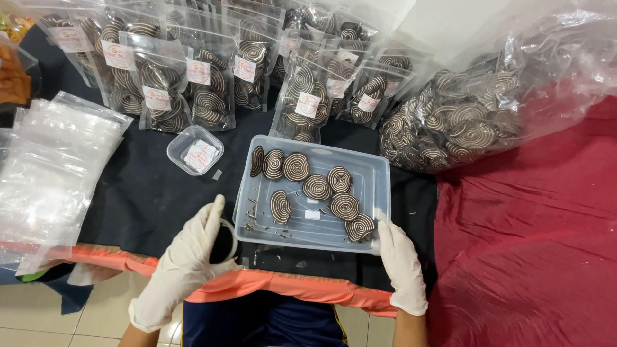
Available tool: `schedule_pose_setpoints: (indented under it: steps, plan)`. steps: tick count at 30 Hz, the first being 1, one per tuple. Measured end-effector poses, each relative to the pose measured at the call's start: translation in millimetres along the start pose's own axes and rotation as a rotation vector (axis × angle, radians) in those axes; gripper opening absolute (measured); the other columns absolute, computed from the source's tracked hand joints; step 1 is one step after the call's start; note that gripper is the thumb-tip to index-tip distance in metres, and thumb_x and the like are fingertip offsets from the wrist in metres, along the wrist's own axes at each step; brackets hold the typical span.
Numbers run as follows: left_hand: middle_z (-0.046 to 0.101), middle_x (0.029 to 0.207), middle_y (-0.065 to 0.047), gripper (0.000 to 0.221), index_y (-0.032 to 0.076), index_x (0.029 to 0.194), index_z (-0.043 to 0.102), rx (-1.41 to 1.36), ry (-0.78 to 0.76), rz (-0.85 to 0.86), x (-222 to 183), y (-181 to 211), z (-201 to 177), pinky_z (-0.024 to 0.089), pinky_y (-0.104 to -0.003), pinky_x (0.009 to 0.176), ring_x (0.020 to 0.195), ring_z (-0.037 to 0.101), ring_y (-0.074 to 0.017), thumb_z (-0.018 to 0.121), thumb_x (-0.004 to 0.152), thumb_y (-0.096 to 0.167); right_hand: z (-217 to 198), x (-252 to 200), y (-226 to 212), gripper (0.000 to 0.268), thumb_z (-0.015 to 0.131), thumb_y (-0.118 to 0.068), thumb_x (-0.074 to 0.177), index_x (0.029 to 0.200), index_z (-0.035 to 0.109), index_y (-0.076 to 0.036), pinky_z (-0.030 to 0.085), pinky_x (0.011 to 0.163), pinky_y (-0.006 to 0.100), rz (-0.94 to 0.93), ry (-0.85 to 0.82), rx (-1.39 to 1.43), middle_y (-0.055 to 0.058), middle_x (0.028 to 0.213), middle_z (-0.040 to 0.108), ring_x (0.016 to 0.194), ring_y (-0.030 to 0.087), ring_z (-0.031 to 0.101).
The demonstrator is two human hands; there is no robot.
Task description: The person packs spiral mosquito coils into small clear plastic bags, seals each bag with a label, and secures the label with clear tape. The person uses scissors to cut the tape and places the finished packages into a plastic tray.
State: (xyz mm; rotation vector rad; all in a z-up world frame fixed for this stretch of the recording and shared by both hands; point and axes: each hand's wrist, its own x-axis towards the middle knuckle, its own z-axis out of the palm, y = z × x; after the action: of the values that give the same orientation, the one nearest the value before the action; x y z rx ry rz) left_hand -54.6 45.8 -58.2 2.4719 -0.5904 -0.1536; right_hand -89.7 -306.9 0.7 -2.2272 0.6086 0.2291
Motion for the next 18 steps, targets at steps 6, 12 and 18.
schedule_pose_setpoints:
  steps: [6,12,18]
  plan:
    - [0.047,0.129,-0.016,0.105,0.000,0.143,0.027,0.248,0.327,0.144,11,-23,-13,0.044,-0.036,0.095,0.111,0.051,-0.0320,0.080,0.056,0.026,7,-8,-9,0.044,0.037,-0.040,0.090,0.130,0.053,-0.027,0.036,0.100,0.028,0.249,0.084,-0.022,0.001,0.129,0.057,0.123,0.023,0.050]
    - [0.048,0.122,-0.019,0.100,0.007,0.128,0.043,0.429,0.298,0.142,26,-47,11,0.045,-0.039,0.096,0.107,0.050,-0.0357,0.083,0.047,0.050,11,-10,-12,0.043,0.034,-0.034,0.094,0.128,0.056,-0.021,0.051,0.080,0.026,0.264,0.074,0.021,0.006,0.076,0.066,0.067,0.023,0.070]
    - [0.037,0.146,0.002,0.062,0.008,0.139,0.035,0.193,0.313,0.491,65,40,-97,0.052,-0.025,0.078,0.112,0.058,-0.0142,0.065,0.085,0.014,15,-4,-1,0.044,0.032,-0.040,0.092,0.126,0.057,-0.025,0.049,0.083,0.030,0.293,0.085,-0.055,0.005,0.081,0.070,0.066,0.023,0.069]
